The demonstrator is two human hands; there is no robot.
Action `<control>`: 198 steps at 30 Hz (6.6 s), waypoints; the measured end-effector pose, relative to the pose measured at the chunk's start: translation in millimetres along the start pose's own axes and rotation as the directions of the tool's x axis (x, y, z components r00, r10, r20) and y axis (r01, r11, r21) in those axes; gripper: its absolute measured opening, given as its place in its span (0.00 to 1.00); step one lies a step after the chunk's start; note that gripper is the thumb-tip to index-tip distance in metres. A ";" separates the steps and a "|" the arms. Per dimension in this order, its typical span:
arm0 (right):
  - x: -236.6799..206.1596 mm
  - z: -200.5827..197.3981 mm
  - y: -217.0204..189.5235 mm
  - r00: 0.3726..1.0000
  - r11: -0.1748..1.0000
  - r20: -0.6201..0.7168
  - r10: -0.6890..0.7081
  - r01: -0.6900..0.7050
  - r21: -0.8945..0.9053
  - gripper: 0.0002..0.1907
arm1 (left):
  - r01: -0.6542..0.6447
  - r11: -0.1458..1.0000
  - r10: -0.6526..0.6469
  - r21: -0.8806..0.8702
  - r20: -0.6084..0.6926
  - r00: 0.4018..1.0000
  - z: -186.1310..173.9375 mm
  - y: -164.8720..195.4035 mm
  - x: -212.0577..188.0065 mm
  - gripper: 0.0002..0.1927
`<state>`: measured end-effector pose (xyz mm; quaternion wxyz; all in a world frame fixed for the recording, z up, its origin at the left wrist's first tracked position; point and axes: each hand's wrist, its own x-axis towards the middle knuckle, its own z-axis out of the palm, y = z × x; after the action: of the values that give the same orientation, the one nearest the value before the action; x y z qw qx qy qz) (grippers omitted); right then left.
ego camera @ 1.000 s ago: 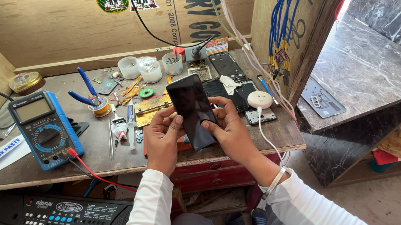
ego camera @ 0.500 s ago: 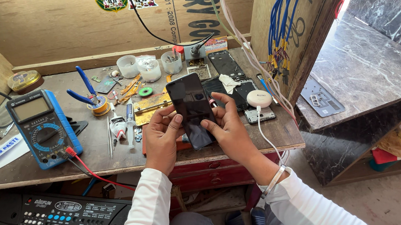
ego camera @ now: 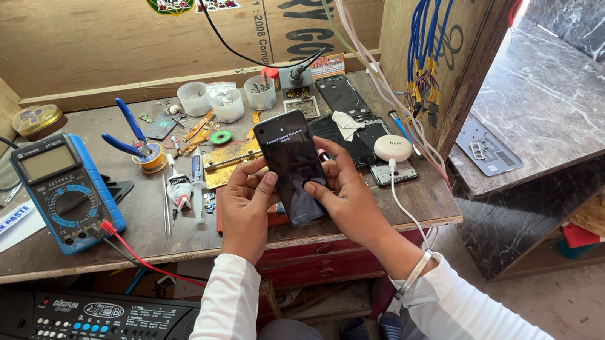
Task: The person disassembles a smartphone, removes the back cover, and manipulates internal components including the battery and ribbon cables. They connect a charging cable, test the screen, and reassemble the device.
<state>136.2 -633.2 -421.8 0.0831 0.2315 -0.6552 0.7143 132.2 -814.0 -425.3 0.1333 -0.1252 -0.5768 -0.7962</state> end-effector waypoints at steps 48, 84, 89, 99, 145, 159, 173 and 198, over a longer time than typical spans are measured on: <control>4.9 -0.7 14.2 0.998 0.993 0.051 -0.032 0.025 0.116 0.44 | 0.003 0.999 -0.004 -0.039 -0.004 1.000 -8.2 -11.4 4.7 0.15; 3.4 -0.1 21.5 1.000 0.989 -0.012 0.019 -0.017 0.148 0.34 | 0.002 0.999 -0.001 -0.050 0.015 1.000 -6.9 -9.1 3.0 0.16; 3.5 -1.7 25.7 1.000 0.989 -0.011 0.012 -0.010 0.147 0.29 | -0.003 0.999 0.003 -0.054 0.007 1.000 -7.4 -10.6 2.9 0.16; 10.2 3.6 22.4 1.000 0.993 -0.009 0.005 -0.004 0.115 0.27 | -0.007 0.999 0.007 -0.035 -0.019 1.000 -12.9 -6.5 9.3 0.14; -30.3 47.6 -8.1 0.932 0.939 -0.201 -0.303 0.328 0.105 0.32 | -0.046 0.992 0.033 0.121 0.110 0.993 -58.4 28.8 -33.3 0.12; -34.7 78.4 -19.5 0.902 0.921 -0.347 -0.258 0.338 0.194 0.15 | 0.075 0.942 -0.007 -0.327 0.205 0.979 -53.4 62.1 -24.6 0.42; 9.3 68.5 -4.8 0.996 0.998 0.071 0.057 -0.058 0.017 0.14 | 0.003 0.925 0.006 -0.380 0.023 1.000 -55.4 54.8 -6.5 0.41; 28.0 -15.2 59.5 0.959 0.939 0.266 0.093 -0.174 0.298 0.05 | -0.127 0.990 0.125 -0.065 -0.031 0.992 -5.4 -3.0 19.0 0.61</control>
<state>83.1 -631.2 -463.3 -0.0869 0.2839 -0.5509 0.7800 113.1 -819.6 -422.9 0.1869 -0.1551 -0.5389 -0.8066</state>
